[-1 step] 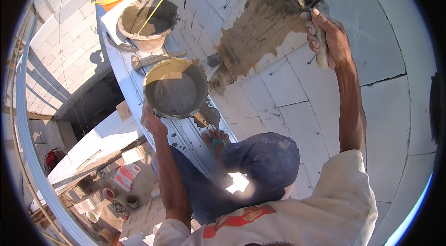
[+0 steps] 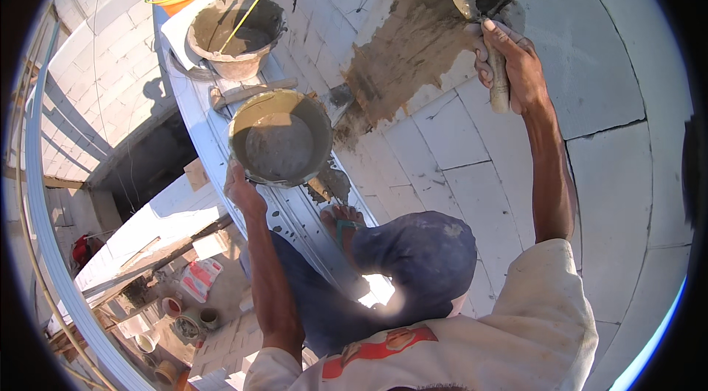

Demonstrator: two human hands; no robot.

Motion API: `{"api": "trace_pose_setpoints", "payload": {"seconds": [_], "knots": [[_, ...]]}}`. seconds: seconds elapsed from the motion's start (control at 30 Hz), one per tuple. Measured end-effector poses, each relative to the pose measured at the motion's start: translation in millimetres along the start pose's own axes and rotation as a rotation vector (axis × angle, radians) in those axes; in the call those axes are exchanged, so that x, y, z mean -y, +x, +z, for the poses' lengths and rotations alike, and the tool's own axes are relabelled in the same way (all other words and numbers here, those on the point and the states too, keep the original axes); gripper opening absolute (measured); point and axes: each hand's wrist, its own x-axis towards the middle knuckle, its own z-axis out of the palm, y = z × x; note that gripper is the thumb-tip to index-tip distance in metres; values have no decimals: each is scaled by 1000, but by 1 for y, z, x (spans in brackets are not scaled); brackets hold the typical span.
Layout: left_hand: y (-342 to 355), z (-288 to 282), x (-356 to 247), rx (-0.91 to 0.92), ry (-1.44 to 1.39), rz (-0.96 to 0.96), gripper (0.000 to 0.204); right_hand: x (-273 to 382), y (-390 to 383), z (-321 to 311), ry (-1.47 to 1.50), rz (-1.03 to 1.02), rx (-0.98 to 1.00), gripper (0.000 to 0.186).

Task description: The person scoops wet cement from a bucket using a trowel and applies it to a tiled floor surface. They repeatedly smooth the cement over the tiles, working on a specific section of the floor while kneeling on a metal sheet.

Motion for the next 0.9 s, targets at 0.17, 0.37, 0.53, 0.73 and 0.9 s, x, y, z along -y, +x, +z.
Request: {"api": "trace_pose_setpoints", "payload": {"seconds": [0.17, 0.37, 0.53, 0.73, 0.9], "knots": [[-11, 16, -9, 210, 78, 117, 42, -101, -7, 97, -587, -293, 356, 31], [-25, 22, -19, 280, 399, 188, 42, -246, 17, 208, -1326, -854, 366, 15], [-26, 21, -21, 366, 286, 166, 42, -282, 31, 219, -1103, -718, 626, 21], [-21, 24, -17, 360, 289, 189, 42, -268, 4, 226, -892, -486, 854, 28], [-21, 29, -18, 380, 284, 136, 41, -276, -18, 227, -648, -233, 898, 33]]}}
